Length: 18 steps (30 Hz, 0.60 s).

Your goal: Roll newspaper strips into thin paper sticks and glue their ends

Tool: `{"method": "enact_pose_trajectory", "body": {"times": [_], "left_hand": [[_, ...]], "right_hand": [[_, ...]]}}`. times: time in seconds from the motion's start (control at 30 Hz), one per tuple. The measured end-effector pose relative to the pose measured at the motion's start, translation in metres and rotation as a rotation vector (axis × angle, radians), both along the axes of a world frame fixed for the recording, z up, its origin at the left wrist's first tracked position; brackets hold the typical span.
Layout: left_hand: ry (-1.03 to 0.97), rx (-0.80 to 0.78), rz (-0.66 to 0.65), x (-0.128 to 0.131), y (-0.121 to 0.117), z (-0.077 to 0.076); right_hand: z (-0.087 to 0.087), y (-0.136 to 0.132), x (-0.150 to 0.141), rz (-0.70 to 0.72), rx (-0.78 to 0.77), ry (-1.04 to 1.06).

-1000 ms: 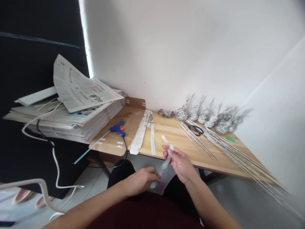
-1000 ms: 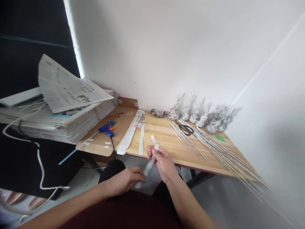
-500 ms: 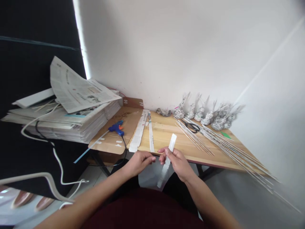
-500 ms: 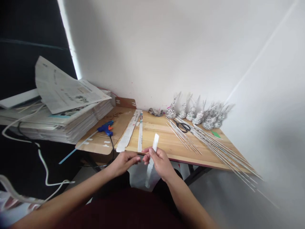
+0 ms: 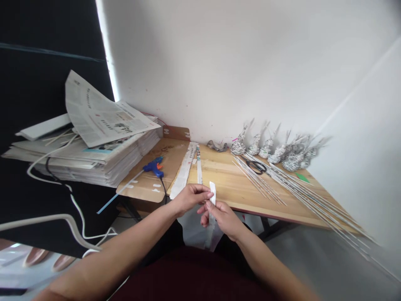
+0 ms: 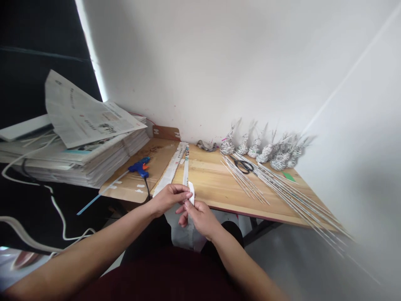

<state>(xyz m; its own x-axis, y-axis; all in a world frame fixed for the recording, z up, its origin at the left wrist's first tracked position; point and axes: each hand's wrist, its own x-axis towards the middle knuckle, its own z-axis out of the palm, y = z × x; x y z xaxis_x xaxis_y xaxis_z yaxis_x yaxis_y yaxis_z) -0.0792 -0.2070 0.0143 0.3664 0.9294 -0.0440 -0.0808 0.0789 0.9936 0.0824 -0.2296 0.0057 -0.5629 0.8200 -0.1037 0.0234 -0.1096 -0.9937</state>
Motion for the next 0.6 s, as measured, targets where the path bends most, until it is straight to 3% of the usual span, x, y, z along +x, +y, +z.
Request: {"method": "enact_pose_trajectory", "body": {"times": [0.2, 0.37, 0.5, 0.6], "left_hand": [[-0.112, -0.086, 0.117, 0.012, 0.041, 0.021], [-0.298, -0.216, 0.149, 0.018, 0.082, 0.035], [-0.272, -0.253, 0.004, 0.028, 0.110, 0.038], [-0.245, -0.245, -0.138, 0.039, 0.134, 0.033]], "right_hand": [[-0.007, 0.024, 0.008, -0.013, 0.093, -0.129], [0.008, 0.043, 0.030, 0.164, 0.078, -0.202], [0.026, 0.069, 0.056, 0.344, 0.016, -0.248], [0.028, 0.103, 0.076, 0.205, -0.026, -0.254]]}}
